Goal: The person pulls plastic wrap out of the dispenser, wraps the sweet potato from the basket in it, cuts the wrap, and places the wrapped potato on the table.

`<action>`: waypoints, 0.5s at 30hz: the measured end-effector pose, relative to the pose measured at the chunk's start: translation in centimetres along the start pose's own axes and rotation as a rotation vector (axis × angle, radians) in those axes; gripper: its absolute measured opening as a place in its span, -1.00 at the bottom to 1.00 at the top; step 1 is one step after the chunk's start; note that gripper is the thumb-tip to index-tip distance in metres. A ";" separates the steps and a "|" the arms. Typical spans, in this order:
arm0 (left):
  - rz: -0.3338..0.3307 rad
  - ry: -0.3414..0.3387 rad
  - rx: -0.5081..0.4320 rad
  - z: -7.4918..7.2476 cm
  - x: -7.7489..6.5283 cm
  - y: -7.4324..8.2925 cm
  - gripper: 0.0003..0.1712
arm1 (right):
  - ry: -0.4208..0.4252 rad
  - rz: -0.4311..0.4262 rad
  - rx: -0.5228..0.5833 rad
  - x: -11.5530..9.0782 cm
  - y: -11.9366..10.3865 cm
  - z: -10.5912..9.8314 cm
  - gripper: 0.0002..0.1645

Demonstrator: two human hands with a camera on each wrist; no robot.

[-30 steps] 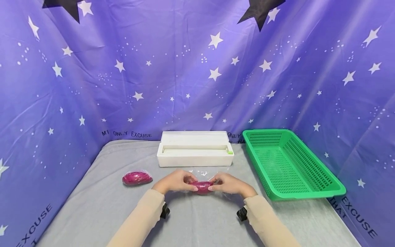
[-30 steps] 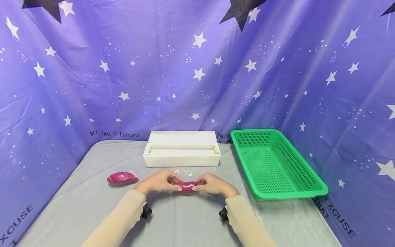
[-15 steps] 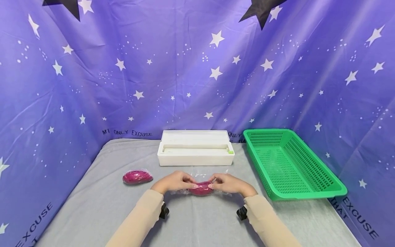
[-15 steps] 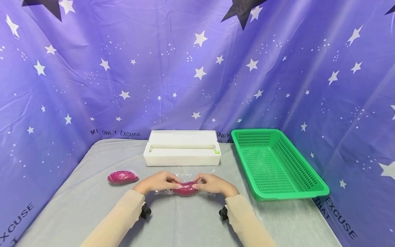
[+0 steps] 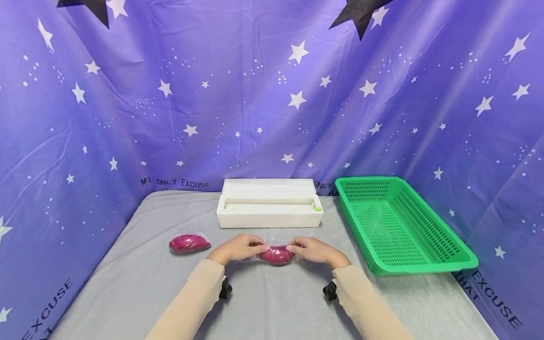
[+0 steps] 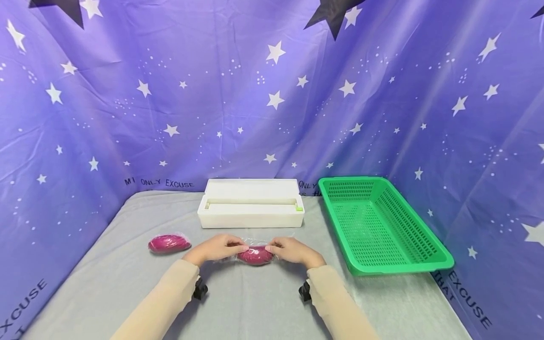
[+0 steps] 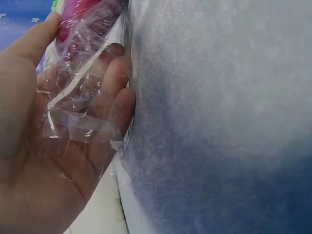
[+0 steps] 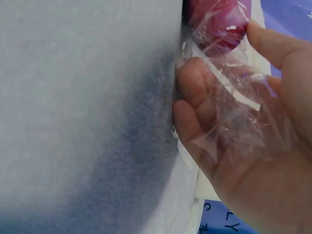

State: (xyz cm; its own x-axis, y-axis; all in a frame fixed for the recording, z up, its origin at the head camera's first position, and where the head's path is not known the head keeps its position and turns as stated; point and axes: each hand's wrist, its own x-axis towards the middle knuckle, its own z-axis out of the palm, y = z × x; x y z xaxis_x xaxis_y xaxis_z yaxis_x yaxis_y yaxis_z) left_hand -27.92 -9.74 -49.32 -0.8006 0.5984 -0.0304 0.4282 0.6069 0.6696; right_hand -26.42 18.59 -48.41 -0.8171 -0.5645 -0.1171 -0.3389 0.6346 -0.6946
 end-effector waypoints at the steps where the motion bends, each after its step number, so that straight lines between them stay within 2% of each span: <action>1: -0.006 0.001 0.009 0.0 0.0 0.0 -0.56 | 0.000 0.003 -0.004 0.0 0.0 0.0 -0.64; 4: -0.028 0.005 0.025 -0.1 -0.1 0.2 -0.54 | 0.005 0.011 -0.020 0.1 -0.1 0.0 -0.64; 8: -0.060 -0.014 -0.005 -0.2 -0.3 0.3 -0.52 | -0.003 0.025 -0.034 0.1 -0.2 -0.1 -0.63; 11: -0.043 -0.023 0.008 -0.2 -0.4 0.3 -0.52 | -0.004 0.029 -0.037 0.0 -0.3 0.0 -0.63; 15: -0.002 -0.002 0.070 -0.2 -0.3 0.2 -0.56 | 0.001 0.042 -0.018 0.1 -0.3 0.0 -0.65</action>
State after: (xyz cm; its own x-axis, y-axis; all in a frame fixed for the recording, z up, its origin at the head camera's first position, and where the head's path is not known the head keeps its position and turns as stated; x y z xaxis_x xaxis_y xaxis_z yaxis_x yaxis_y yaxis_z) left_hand -27.72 -9.91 -49.05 -0.8009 0.5979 -0.0335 0.4546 0.6434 0.6160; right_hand -26.38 18.35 -48.24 -0.8313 -0.5365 -0.1450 -0.3127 0.6672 -0.6761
